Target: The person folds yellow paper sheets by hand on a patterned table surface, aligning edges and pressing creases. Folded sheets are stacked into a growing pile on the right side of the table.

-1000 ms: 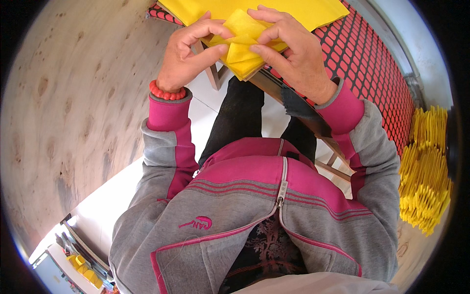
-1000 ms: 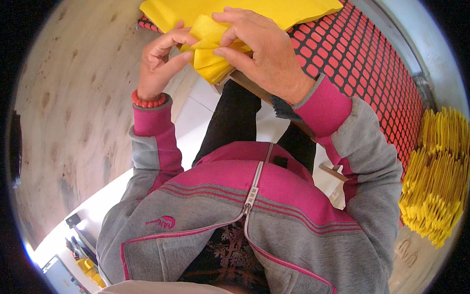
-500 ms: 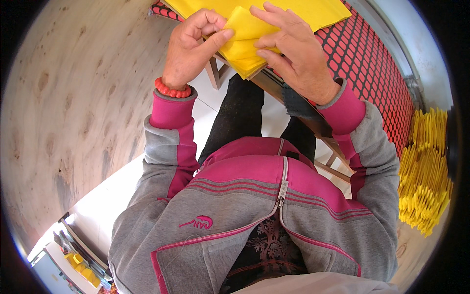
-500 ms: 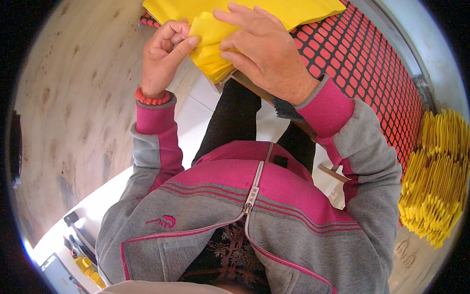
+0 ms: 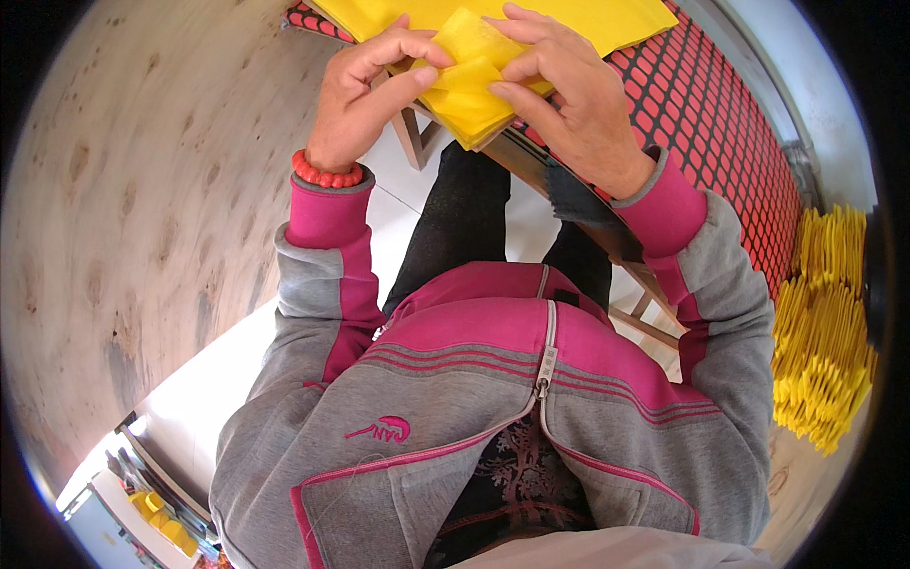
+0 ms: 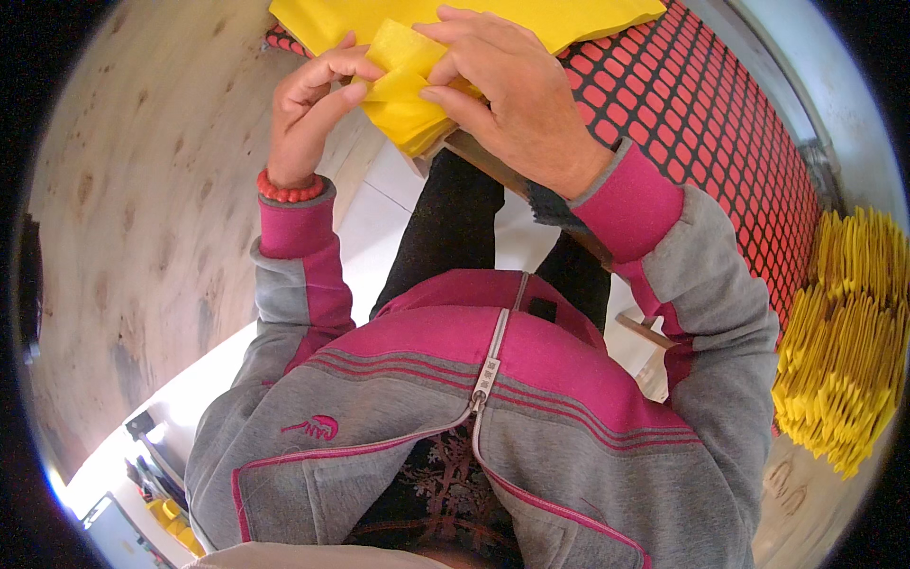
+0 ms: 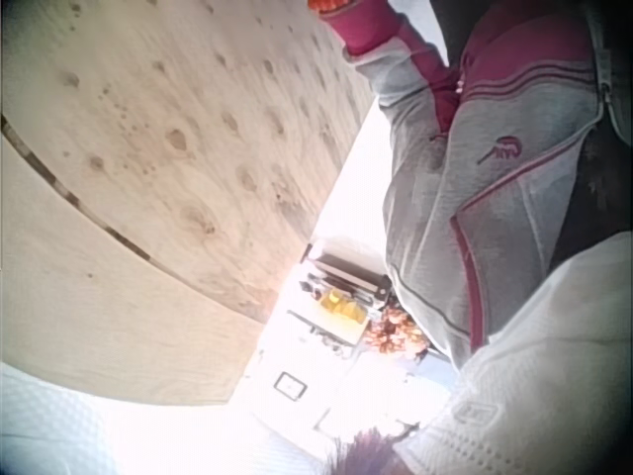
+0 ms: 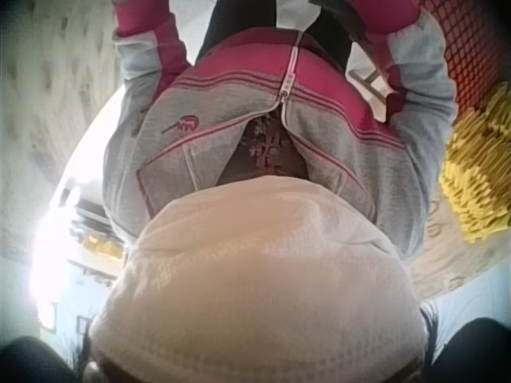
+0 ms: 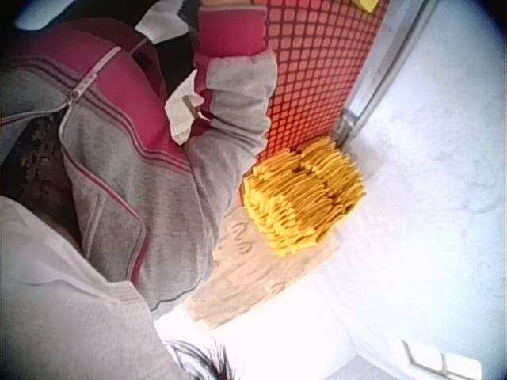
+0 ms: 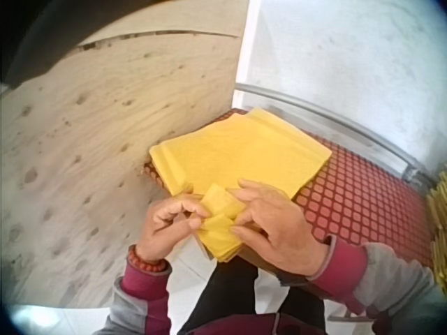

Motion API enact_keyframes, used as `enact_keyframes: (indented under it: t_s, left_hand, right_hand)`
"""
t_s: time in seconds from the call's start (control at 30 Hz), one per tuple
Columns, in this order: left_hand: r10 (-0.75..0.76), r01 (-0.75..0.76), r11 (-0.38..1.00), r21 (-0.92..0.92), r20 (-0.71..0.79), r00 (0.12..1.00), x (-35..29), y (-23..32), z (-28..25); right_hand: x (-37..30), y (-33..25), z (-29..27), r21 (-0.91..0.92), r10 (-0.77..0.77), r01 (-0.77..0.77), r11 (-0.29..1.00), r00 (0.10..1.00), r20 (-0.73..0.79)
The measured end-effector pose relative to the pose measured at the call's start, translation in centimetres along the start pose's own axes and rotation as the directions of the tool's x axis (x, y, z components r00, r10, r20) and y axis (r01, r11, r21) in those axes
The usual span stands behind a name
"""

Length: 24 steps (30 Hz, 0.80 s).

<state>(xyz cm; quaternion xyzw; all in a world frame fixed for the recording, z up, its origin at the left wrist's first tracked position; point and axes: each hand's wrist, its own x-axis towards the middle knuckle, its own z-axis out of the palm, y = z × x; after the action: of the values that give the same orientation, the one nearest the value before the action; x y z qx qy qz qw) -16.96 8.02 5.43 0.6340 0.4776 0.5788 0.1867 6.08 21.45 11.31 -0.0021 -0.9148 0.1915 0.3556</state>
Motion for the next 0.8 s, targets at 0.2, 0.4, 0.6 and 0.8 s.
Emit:
enact_keyframes:
  t_s: [0.2, 0.4, 0.6, 0.8]
  left_hand:
    - [-0.01, 0.007, 0.998, 0.057, 0.053, 0.999, 0.4, 1.3, 0.2]
    - [-0.065, 0.065, 0.998, 0.008, 0.04, 0.997, 0.7, 2.4, 0.4]
    - [-0.063, 0.062, 0.997, 0.039, 0.032, 0.997, 0.5, 2.0, 0.6]
    - [-0.019, 0.018, 0.999, 0.052, 0.024, 1.0, 0.3, 0.8, 0.2]
  right_hand:
    - [-0.1, 0.1, 0.1, 0.019, 0.01, -0.009, 1.0, 1.0, -0.013]
    - [0.0, 0.0, 0.2, 0.008, 0.009, -0.009, 1.0, 1.0, -0.014]
    - [0.0, -0.1, 0.3, -0.044, -0.011, 0.01, 0.999, 1.0, -0.021]
    - [0.0, 0.0, 0.4, -0.049, -0.038, 0.036, 0.998, 0.998, -0.043]
